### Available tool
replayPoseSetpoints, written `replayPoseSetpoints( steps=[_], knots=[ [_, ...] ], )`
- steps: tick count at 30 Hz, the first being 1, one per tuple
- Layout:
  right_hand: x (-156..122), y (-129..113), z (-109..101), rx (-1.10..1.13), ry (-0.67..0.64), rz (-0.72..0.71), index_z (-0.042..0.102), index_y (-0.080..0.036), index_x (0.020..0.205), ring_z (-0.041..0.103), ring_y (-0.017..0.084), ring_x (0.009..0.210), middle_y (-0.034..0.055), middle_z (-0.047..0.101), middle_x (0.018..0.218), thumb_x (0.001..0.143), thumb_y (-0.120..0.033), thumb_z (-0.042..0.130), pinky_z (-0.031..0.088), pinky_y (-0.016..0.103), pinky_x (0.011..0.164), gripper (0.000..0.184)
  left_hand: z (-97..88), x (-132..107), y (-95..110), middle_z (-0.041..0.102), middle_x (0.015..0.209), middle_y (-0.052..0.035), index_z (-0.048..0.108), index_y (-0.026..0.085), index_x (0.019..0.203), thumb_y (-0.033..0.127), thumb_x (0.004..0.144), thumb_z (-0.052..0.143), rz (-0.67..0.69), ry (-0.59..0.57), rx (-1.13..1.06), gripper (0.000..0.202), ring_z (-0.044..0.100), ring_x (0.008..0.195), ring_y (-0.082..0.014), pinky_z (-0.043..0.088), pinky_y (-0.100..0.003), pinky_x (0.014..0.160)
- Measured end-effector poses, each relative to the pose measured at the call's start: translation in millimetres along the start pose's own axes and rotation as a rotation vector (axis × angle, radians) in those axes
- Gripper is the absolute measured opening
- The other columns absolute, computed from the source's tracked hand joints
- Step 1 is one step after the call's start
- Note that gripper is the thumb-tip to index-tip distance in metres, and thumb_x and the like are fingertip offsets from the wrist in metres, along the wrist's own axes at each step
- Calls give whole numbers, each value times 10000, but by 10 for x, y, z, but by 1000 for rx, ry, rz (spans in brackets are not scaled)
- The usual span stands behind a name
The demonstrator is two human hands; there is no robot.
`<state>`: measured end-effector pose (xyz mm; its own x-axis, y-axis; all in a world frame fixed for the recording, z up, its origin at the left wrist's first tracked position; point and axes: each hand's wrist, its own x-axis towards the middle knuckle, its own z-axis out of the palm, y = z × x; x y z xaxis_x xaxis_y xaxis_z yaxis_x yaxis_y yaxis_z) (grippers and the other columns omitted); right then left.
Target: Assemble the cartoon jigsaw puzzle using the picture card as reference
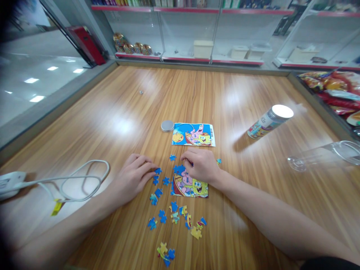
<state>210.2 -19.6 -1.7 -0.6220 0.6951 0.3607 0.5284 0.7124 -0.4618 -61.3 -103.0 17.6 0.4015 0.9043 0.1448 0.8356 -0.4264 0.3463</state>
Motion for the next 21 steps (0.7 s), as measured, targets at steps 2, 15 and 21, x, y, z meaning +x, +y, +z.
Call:
replayPoseSetpoints(
  steps=[2,15,21],
  knots=[
    [6,-6,-6,2,11,-5,717,-201,900,627,152,724,21,702,815,861,-135,533,438,280,690,199,-11,4,14,616,1005,-72,662,169,1006,195,1001,532,-7,-7,-14,133,494,1009,-228,472,-407,902],
    [41,-46,-4,78,165,-44,682,-210,996,679,167,780,34,733,917,879,-131,571,523,310,737,180,59,49,21,616,1038,-73,652,174,1019,191,964,592,-59,-1,-47,83,505,1002,-240,475,-420,895],
    [-54,-398,80,143,3,-74,659,-208,1092,693,201,927,71,732,1048,944,-286,637,552,336,780,169,54,49,114,643,880,-24,598,173,902,151,958,602,-7,59,-237,60,546,895,-193,471,-355,810]
  ],
)
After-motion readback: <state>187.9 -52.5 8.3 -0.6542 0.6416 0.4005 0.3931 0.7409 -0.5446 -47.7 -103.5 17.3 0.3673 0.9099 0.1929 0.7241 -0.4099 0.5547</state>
